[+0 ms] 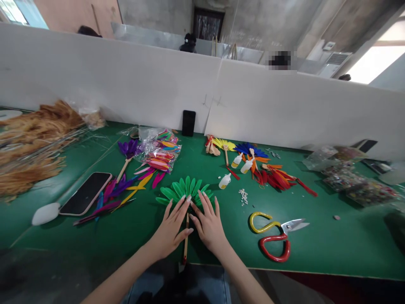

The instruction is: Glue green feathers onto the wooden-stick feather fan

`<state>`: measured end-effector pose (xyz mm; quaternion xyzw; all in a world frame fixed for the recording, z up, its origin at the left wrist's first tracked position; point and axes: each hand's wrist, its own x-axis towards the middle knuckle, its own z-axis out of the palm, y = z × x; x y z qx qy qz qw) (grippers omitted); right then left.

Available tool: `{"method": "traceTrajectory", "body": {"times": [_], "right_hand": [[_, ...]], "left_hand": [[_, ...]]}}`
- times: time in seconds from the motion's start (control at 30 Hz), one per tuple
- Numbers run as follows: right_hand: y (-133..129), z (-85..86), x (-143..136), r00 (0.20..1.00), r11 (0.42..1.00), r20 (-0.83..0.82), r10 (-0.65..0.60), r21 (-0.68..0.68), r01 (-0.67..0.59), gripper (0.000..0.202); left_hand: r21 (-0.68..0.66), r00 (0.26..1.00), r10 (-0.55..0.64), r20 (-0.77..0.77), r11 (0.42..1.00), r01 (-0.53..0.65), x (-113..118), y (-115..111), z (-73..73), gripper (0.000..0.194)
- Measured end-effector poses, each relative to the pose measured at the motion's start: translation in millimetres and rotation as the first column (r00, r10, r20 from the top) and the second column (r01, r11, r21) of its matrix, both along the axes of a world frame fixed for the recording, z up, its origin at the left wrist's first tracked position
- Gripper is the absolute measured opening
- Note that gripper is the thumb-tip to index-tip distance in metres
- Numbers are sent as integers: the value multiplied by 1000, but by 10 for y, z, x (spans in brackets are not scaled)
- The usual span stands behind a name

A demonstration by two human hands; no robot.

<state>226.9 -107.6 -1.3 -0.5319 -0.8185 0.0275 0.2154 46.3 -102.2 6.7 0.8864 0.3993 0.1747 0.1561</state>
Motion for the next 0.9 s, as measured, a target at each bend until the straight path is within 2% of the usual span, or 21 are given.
{"method": "traceTrajectory", "body": {"times": [0.1,0.17,0.27,0.33,0.37,0.43,0.5,0.57,0.63,0.7,0.8,0.9], "right_hand": [[5,24,-6,1000,1000,-10,1,-2,-1,39],[11,47,-3,1000,1000,-16,1,-3,-1,38],[25,85,18,999,1000,-32,0,-2,0,38],[38,116,43,998,1000,-64,-11,-2,11,37],[44,137,57,995,1000,-98,-20,-1,20,37],[51,195,78,975,999,-216,-39,-6,39,34],[46,280,80,914,998,-402,-55,-34,45,32],[28,383,51,800,996,-595,-76,-83,33,31],[-1,486,-6,672,991,-733,-106,-134,11,31],[-27,575,-80,581,987,-805,-125,-161,-11,32],[-43,681,-188,509,987,-854,-106,-153,-51,40],[-17,781,-259,471,983,-876,-106,-163,-83,47]], "left_hand": [[-144,980,64,189,989,-36,-62,22,87,62],[-293,920,166,354,954,-59,-100,22,154,55],[-516,756,385,530,854,-73,-142,2,247,49],[-618,609,501,615,786,-23,-157,-13,307,47],[-657,522,542,659,753,47,-159,-17,339,47],[-693,325,613,720,666,278,-156,-18,408,48],[-637,157,678,718,549,540,-142,-11,475,55],[-524,53,718,694,453,722,-119,-6,530,61],[-414,-4,729,684,394,820,-88,-9,568,62],[-333,-36,730,683,354,874,-52,-23,595,64],[-284,-44,736,675,314,906,2,-62,628,66],[-307,-15,755,655,284,908,48,-106,657,66]]}}
